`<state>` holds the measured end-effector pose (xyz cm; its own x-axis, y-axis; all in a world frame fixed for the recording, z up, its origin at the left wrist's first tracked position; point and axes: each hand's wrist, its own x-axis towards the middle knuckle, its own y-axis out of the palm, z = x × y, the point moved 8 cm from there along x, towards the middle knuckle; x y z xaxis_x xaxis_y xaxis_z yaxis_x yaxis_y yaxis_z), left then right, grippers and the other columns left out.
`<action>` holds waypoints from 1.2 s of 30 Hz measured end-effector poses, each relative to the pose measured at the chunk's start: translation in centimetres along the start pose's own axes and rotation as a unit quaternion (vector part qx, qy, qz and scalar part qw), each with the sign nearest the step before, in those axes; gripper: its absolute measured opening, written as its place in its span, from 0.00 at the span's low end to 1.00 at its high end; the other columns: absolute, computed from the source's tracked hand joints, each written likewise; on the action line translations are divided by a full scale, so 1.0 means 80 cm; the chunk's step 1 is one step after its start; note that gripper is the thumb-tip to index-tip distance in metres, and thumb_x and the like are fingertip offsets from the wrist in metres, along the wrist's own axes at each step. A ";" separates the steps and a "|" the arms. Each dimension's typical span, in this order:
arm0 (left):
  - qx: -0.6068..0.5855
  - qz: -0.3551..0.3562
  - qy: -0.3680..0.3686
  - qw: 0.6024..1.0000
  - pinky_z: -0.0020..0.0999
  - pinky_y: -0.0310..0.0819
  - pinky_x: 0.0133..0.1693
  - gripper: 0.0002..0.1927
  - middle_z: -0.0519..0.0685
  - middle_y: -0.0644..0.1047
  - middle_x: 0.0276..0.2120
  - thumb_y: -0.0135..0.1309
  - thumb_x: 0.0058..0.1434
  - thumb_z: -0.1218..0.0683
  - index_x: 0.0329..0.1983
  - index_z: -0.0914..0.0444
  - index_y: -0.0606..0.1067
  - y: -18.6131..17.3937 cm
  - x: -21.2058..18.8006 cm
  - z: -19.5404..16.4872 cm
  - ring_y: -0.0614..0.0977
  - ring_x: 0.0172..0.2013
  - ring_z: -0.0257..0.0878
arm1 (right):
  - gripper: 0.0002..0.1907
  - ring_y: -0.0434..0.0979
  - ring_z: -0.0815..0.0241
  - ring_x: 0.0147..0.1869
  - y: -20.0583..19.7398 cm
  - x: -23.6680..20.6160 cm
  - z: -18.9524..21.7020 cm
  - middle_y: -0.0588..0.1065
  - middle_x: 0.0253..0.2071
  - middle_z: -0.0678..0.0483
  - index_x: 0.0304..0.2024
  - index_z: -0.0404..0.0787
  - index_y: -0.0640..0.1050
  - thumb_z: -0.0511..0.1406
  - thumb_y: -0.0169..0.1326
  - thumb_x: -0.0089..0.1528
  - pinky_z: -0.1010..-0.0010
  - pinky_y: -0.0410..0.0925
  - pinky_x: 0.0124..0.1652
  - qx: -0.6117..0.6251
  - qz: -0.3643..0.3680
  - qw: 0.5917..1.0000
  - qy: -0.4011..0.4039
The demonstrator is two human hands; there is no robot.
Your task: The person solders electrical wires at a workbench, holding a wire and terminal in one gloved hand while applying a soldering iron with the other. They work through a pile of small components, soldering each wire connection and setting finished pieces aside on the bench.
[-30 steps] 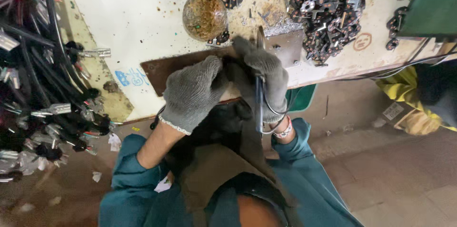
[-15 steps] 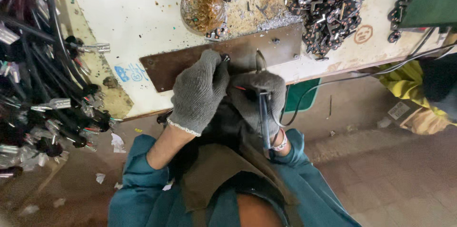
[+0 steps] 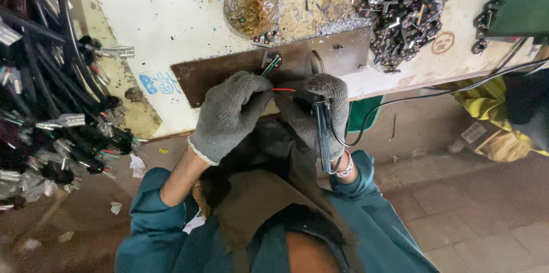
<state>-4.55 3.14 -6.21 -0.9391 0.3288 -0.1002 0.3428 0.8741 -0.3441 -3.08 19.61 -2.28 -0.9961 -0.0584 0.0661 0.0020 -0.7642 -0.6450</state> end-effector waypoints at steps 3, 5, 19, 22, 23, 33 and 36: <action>0.037 0.010 0.016 0.999 0.45 0.76 0.40 0.07 0.54 0.78 0.40 0.59 0.64 0.59 0.44 0.62 0.75 0.004 -0.004 0.000 0.81 0.40 0.54 | 0.23 0.79 0.50 0.44 0.000 0.004 -0.019 0.78 0.37 0.51 0.41 0.41 0.66 0.30 0.66 0.52 0.61 0.68 0.52 0.130 -0.013 0.986 0.104; 0.072 -0.002 0.044 0.996 0.46 0.75 0.40 0.08 0.55 0.78 0.41 0.59 0.63 0.58 0.44 0.62 0.75 0.002 -0.004 -0.008 0.81 0.41 0.55 | 0.23 0.80 0.52 0.44 0.005 0.007 -0.025 0.79 0.37 0.53 0.44 0.39 0.64 0.29 0.65 0.55 0.58 0.67 0.58 0.210 -0.036 0.967 0.139; -0.142 -0.010 -0.110 0.984 0.36 0.77 0.41 0.05 0.54 0.81 0.37 0.60 0.64 0.61 0.42 0.65 0.78 0.016 -0.004 0.017 0.85 0.36 0.46 | 0.12 0.78 0.49 0.48 0.005 -0.009 -0.010 0.81 0.41 0.54 0.39 0.42 0.83 0.32 0.68 0.53 0.51 0.63 0.56 -0.076 0.004 0.997 -0.002; -0.206 -0.025 -0.151 0.967 0.36 0.77 0.41 0.04 0.53 0.82 0.35 0.61 0.63 0.62 0.40 0.64 0.78 0.010 0.000 0.005 0.83 0.35 0.49 | 0.08 0.82 0.58 0.46 0.009 -0.012 -0.033 0.82 0.42 0.56 0.41 0.44 0.83 0.32 0.66 0.59 0.68 0.73 0.50 0.068 0.005 0.992 0.110; -0.131 -0.049 -0.105 0.985 0.37 0.77 0.43 0.05 0.53 0.81 0.37 0.61 0.62 0.62 0.40 0.64 0.78 -0.005 0.004 -0.011 0.83 0.37 0.50 | 0.09 0.83 0.58 0.44 0.005 -0.009 -0.029 0.82 0.42 0.56 0.41 0.44 0.83 0.33 0.67 0.58 0.69 0.73 0.49 0.053 -0.002 0.995 0.087; 0.251 -0.142 -0.005 0.957 0.47 0.73 0.41 0.08 0.54 0.74 0.38 0.60 0.72 0.60 0.44 0.61 0.71 -0.090 0.080 -0.064 0.79 0.39 0.53 | 0.16 0.75 0.48 0.42 -0.013 -0.001 -0.028 0.77 0.39 0.52 0.41 0.43 0.81 0.41 0.69 0.54 0.58 0.66 0.46 -0.130 -0.075 0.988 0.025; 0.320 -0.157 -0.008 0.934 0.48 0.71 0.37 0.11 0.54 0.73 0.38 0.62 0.67 0.60 0.46 0.60 0.71 -0.092 0.092 -0.090 0.79 0.37 0.53 | 0.15 0.76 0.45 0.42 -0.014 -0.001 -0.025 0.78 0.38 0.50 0.40 0.42 0.82 0.40 0.69 0.53 0.57 0.66 0.46 -0.184 -0.063 0.981 0.004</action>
<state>-13.82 1.69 2.35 -0.9926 0.0835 0.0877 -0.0301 0.5314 -0.8466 -3.21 21.76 -3.10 -0.9870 0.0291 0.1580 -0.1524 -0.4811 -0.8633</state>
